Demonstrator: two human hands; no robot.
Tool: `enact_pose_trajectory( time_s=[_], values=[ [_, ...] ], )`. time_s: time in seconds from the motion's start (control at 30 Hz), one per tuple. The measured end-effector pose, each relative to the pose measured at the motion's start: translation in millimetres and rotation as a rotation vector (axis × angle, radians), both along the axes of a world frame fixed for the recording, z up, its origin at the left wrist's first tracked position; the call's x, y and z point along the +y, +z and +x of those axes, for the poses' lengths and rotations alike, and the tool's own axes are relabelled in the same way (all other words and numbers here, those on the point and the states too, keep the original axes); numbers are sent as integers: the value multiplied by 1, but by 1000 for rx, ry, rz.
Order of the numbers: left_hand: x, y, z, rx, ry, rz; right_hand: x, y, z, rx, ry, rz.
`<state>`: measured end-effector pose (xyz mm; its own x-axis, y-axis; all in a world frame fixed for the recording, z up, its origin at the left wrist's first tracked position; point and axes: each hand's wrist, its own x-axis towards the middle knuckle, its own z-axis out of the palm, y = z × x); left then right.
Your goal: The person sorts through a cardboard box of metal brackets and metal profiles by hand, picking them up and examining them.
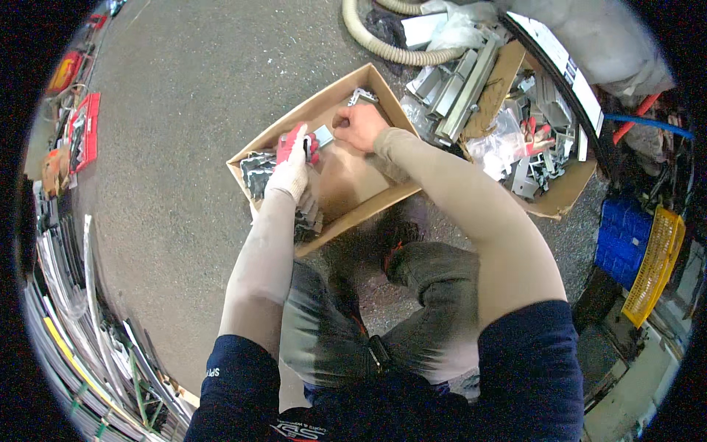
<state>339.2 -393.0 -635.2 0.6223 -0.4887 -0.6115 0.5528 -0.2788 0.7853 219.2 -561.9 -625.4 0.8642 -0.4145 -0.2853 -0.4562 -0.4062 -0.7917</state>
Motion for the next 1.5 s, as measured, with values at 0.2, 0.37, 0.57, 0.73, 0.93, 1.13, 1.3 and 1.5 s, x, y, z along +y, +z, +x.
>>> enact_pose_trajectory(
  time_s=[0.2, 0.37, 0.57, 0.73, 0.93, 1.13, 1.3, 1.5],
  values=[
    [18, 109, -43, 61, -195, -174, 33, 153, -16, -193, -106, 211],
    [42, 144, -83, 121, -151, -311, 78, 224, -49, -220, 27, -81],
    [34, 125, -83, -20, -173, -537, 93, 222, -55, -211, -56, -115],
    [40, 117, -85, -144, -199, -428, 96, 217, -53, -215, -20, -159],
    [44, 118, -80, -220, -212, -401, 96, 215, -50, -194, -19, -138],
    [43, 128, -77, -244, -283, -325, 91, 208, -53, -128, -108, 42],
    [47, 123, -79, -260, -284, -313, 92, 212, -52, -119, -76, 21],
    [48, 127, -80, -281, -278, -278, 87, 208, -53, -89, -52, 45]
  ],
)
